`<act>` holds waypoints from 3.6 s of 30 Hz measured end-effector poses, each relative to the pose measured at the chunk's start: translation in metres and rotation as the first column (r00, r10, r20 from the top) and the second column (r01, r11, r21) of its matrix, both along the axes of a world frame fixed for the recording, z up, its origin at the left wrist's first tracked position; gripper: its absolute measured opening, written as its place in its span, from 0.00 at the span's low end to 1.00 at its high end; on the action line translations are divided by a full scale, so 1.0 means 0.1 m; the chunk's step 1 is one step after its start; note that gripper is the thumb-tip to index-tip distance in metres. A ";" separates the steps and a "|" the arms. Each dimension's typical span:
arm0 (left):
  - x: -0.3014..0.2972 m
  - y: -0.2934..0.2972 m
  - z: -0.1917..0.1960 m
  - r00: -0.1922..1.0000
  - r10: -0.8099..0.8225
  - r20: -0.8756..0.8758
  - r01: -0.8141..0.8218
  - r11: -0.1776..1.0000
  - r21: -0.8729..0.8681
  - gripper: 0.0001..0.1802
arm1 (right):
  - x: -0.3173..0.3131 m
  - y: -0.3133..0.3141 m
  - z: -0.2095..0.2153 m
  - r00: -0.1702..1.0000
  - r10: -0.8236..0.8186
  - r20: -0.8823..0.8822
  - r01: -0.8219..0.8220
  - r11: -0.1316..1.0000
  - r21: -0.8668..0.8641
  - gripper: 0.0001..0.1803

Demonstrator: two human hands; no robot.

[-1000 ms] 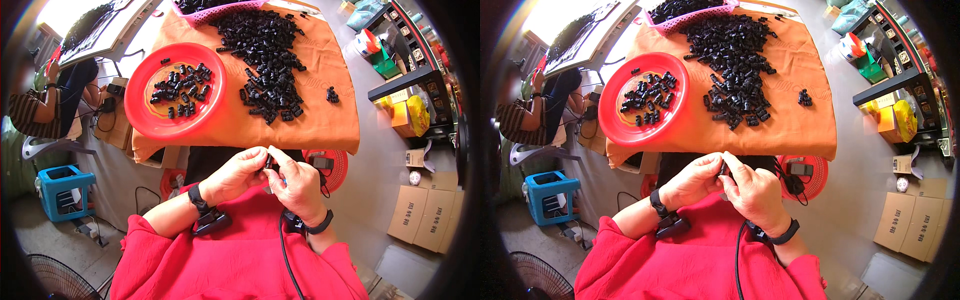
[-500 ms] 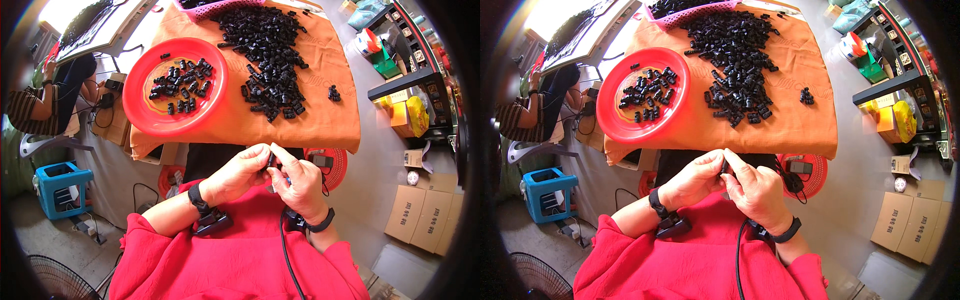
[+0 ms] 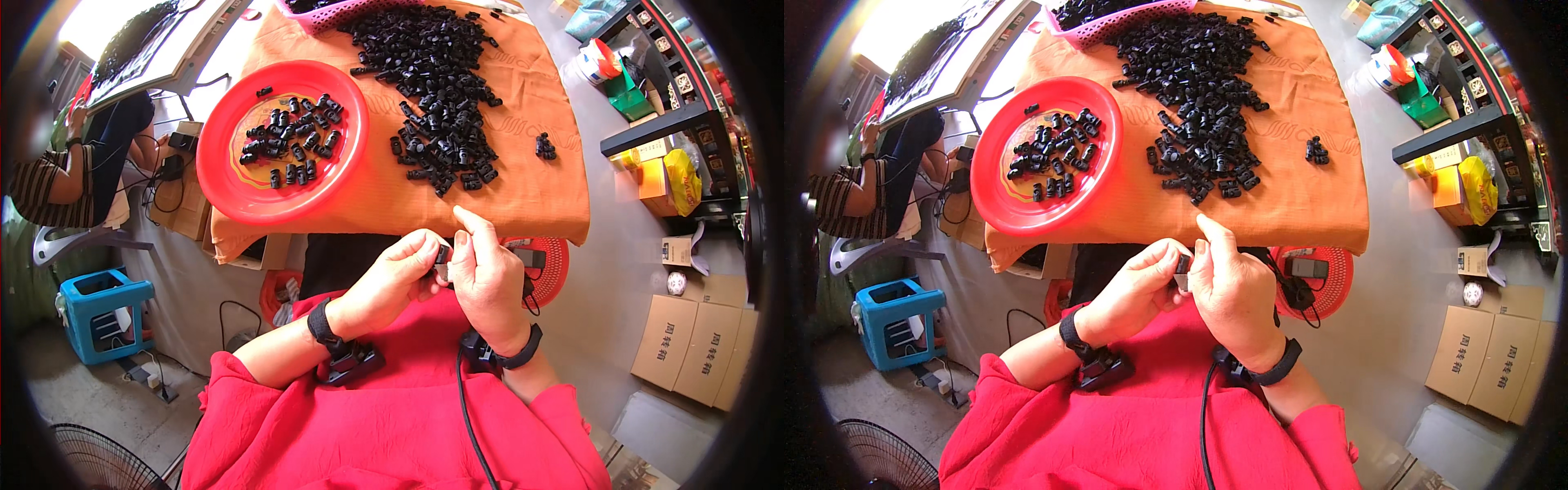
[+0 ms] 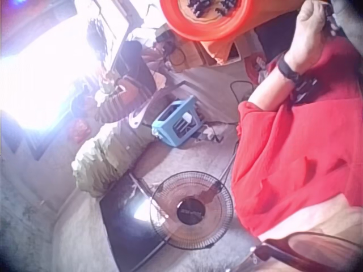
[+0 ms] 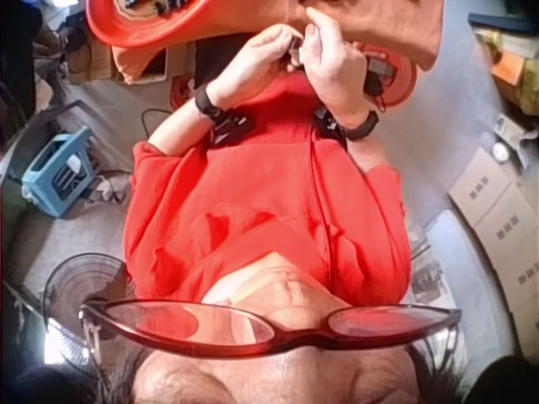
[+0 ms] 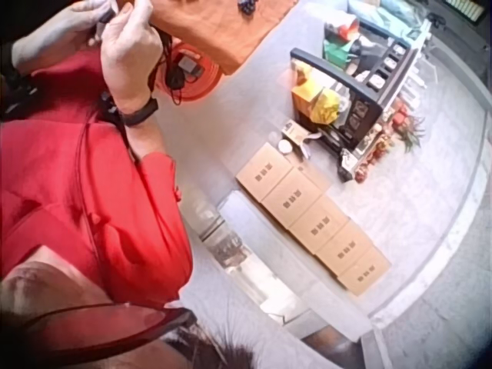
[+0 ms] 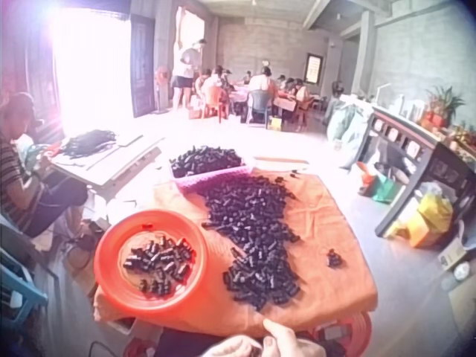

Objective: Assembling or sorting small black plastic components by hand at a table.

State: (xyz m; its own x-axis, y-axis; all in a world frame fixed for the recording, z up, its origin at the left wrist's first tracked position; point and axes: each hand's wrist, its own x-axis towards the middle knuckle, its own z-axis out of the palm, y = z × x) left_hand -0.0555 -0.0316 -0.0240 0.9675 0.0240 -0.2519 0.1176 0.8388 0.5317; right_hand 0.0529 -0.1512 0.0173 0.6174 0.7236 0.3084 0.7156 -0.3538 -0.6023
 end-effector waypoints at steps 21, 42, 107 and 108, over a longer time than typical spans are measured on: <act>0.02 -0.03 -0.05 0.994 0.105 -0.017 -0.106 0.994 -0.037 0.11 | 0.01 0.08 -0.02 1.000 0.009 -0.017 -0.010 0.997 -0.073 0.14; 0.03 0.08 -0.09 0.964 0.261 -0.045 -0.264 0.962 -0.073 0.11 | 0.01 0.35 0.02 0.988 -0.026 -0.153 0.009 0.994 -0.111 0.08; 0.10 0.02 0.17 0.977 0.129 -0.172 -0.155 0.978 -0.143 0.10 | 0.19 0.06 0.14 0.947 -0.132 -0.291 0.134 0.991 -0.012 0.09; 0.11 0.03 0.15 0.980 0.126 -0.155 -0.150 0.976 -0.155 0.11 | 0.19 0.07 0.12 0.958 -0.109 -0.264 0.108 0.994 -0.018 0.08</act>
